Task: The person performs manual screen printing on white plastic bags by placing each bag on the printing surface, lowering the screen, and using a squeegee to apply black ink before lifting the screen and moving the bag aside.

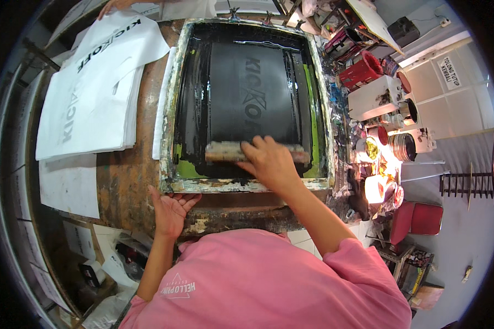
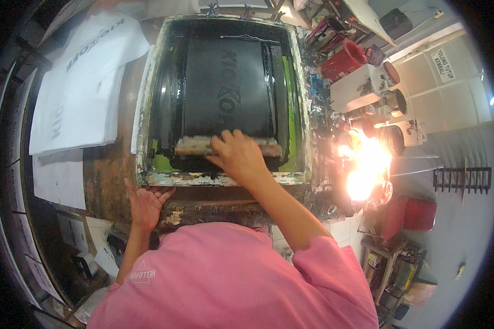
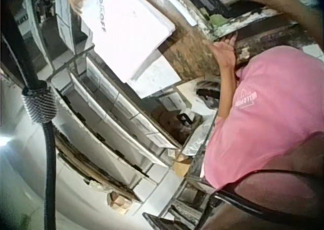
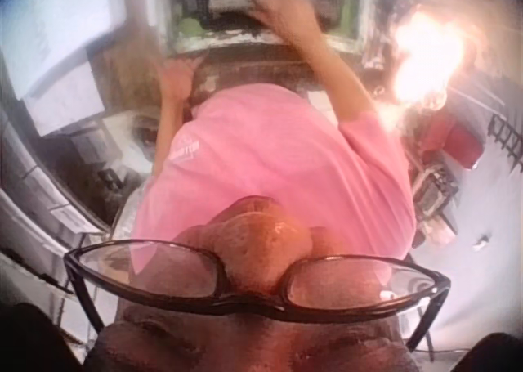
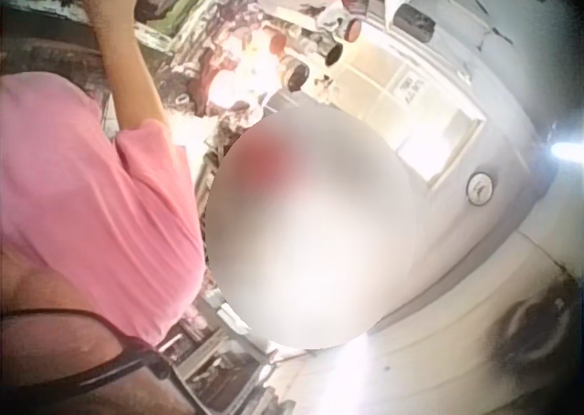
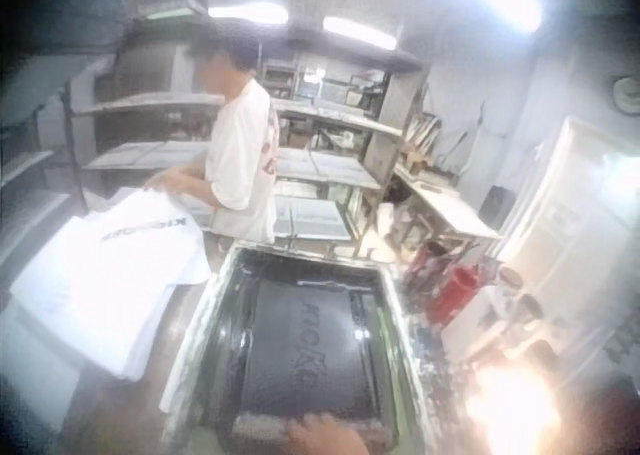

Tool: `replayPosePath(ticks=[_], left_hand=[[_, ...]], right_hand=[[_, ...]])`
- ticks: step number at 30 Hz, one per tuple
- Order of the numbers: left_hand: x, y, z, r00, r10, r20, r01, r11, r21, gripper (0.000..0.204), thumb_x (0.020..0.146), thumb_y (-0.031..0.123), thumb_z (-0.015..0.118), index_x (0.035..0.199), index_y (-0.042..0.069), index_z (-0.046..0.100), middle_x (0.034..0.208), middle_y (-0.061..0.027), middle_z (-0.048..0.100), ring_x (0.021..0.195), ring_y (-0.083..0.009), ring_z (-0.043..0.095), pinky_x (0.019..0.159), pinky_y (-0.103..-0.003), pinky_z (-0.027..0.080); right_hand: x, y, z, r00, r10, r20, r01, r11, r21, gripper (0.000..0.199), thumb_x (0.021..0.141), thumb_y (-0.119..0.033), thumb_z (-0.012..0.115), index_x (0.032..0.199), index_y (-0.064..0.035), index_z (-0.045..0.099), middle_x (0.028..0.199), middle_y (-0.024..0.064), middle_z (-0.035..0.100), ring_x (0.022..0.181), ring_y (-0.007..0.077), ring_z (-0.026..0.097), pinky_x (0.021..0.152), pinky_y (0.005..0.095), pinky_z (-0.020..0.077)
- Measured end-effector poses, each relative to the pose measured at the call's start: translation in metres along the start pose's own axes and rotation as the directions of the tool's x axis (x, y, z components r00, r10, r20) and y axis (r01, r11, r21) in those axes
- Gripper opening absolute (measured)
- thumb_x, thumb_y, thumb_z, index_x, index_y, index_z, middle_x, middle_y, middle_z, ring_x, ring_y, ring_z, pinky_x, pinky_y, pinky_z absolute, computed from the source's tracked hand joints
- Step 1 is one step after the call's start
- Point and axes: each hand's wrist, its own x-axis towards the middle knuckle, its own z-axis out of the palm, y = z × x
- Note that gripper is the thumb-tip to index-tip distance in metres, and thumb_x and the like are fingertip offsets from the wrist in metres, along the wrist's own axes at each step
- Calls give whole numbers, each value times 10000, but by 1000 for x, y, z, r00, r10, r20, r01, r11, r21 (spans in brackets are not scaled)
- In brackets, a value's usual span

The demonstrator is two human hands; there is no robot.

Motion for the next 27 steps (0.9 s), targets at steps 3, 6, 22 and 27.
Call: replayPosePath(ticks=[3,6,22,27], left_hand=[[2,-2,0,1000,23,9,-23,1000,3,982,952,804,368,1434,-49,434,1327,-248,590,1217,-376,606,1105,-566,455],[1,-3,2,999,36,26,-37,998,43,986,953,804,368,1438,-53,419,1306,-255,593,1209,-380,606,1102,-559,460],[-24,53,63,783,357,509,-326,933,-154,952,921,823,376,1361,-9,516,1353,-220,619,1307,-405,563,1183,-581,367],[19,56,75,704,477,526,-387,-363,847,925,939,739,475,1601,109,329,1628,-269,279,1542,-459,175,1212,-675,90]], right_hand=[[-20,-17,-7,1000,20,22,-20,1000,-2,338,806,-340,798,983,-94,647,938,92,589,866,294,626,675,425,540],[-18,-16,-12,995,52,79,-48,998,-45,349,846,-365,760,983,-76,623,952,104,591,875,309,634,677,432,546],[3,-63,-122,911,6,-413,-90,979,-185,373,848,-388,712,1025,-67,645,957,109,599,943,300,573,957,527,373],[61,-49,-181,859,-95,-502,-56,960,-276,345,850,-406,662,887,-63,642,837,101,613,846,298,602,881,501,387]])
